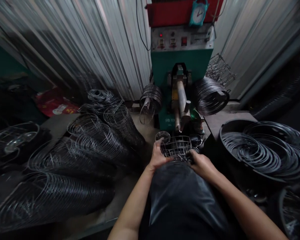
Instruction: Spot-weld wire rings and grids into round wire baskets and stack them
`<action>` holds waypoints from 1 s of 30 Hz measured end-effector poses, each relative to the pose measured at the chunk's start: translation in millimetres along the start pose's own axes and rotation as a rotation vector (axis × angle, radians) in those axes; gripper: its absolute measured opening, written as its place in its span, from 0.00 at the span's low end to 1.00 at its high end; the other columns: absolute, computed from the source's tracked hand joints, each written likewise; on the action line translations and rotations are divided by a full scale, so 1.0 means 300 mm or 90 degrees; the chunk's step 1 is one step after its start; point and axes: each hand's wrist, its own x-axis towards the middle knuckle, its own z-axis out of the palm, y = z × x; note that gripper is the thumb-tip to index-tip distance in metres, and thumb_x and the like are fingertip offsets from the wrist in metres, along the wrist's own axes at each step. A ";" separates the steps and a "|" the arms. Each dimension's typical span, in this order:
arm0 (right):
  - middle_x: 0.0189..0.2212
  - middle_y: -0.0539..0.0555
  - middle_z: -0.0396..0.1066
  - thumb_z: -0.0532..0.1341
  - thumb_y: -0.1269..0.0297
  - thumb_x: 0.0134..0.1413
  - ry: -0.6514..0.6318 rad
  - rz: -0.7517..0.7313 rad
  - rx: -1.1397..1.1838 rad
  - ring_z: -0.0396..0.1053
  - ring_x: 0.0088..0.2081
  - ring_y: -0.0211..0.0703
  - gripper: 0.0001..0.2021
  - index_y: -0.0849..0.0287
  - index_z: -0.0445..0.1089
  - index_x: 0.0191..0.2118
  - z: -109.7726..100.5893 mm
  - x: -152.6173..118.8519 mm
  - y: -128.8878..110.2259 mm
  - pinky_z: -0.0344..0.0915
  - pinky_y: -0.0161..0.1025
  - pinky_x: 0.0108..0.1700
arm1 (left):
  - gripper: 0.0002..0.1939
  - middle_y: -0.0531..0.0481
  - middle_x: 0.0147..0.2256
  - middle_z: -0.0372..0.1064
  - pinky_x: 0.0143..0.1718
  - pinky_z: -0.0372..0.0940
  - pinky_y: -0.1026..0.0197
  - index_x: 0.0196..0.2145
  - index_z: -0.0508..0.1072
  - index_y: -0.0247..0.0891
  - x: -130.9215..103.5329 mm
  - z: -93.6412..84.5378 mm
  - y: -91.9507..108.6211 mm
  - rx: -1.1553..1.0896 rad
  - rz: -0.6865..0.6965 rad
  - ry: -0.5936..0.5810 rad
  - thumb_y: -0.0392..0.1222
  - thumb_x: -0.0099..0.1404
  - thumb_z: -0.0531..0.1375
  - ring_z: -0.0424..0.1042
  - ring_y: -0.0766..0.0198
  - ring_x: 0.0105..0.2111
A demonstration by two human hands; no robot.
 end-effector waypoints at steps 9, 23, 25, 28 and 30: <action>0.29 0.53 0.72 0.57 0.71 0.46 0.108 0.053 -0.056 0.69 0.31 0.43 0.10 0.57 0.66 0.37 0.058 0.076 -0.028 0.57 0.33 0.29 | 0.47 0.42 0.51 0.55 0.55 0.46 0.49 0.55 0.53 0.42 0.012 0.038 0.190 0.250 0.106 -0.066 0.43 0.37 0.67 0.54 0.49 0.52; 0.39 0.55 0.70 0.56 0.69 0.52 -0.016 -0.190 0.079 0.68 0.41 0.43 0.15 0.56 0.69 0.46 0.034 0.104 0.069 0.63 0.37 0.42 | 0.46 0.46 0.49 0.57 0.52 0.52 0.52 0.53 0.56 0.44 0.101 0.026 0.162 0.227 0.063 -0.128 0.43 0.35 0.67 0.56 0.50 0.51; 0.38 0.54 0.70 0.55 0.72 0.51 -0.017 -0.185 0.074 0.69 0.40 0.43 0.14 0.56 0.69 0.44 0.042 0.116 0.078 0.64 0.37 0.41 | 0.46 0.45 0.50 0.56 0.52 0.52 0.52 0.53 0.56 0.43 0.117 0.028 0.164 0.229 0.067 -0.143 0.44 0.36 0.67 0.55 0.50 0.51; 0.38 0.55 0.70 0.55 0.75 0.49 -0.004 -0.192 0.076 0.69 0.39 0.42 0.16 0.56 0.70 0.43 0.051 0.129 0.089 0.64 0.36 0.41 | 0.46 0.44 0.50 0.56 0.52 0.52 0.51 0.53 0.56 0.42 0.136 0.028 0.165 0.229 0.071 -0.154 0.44 0.36 0.67 0.55 0.49 0.52; 0.38 0.55 0.70 0.54 0.77 0.48 0.005 -0.201 0.077 0.69 0.40 0.43 0.17 0.57 0.70 0.43 0.054 0.138 0.093 0.64 0.36 0.41 | 0.46 0.44 0.49 0.56 0.52 0.52 0.51 0.53 0.56 0.42 0.147 0.029 0.163 0.229 0.070 -0.151 0.45 0.35 0.67 0.55 0.49 0.52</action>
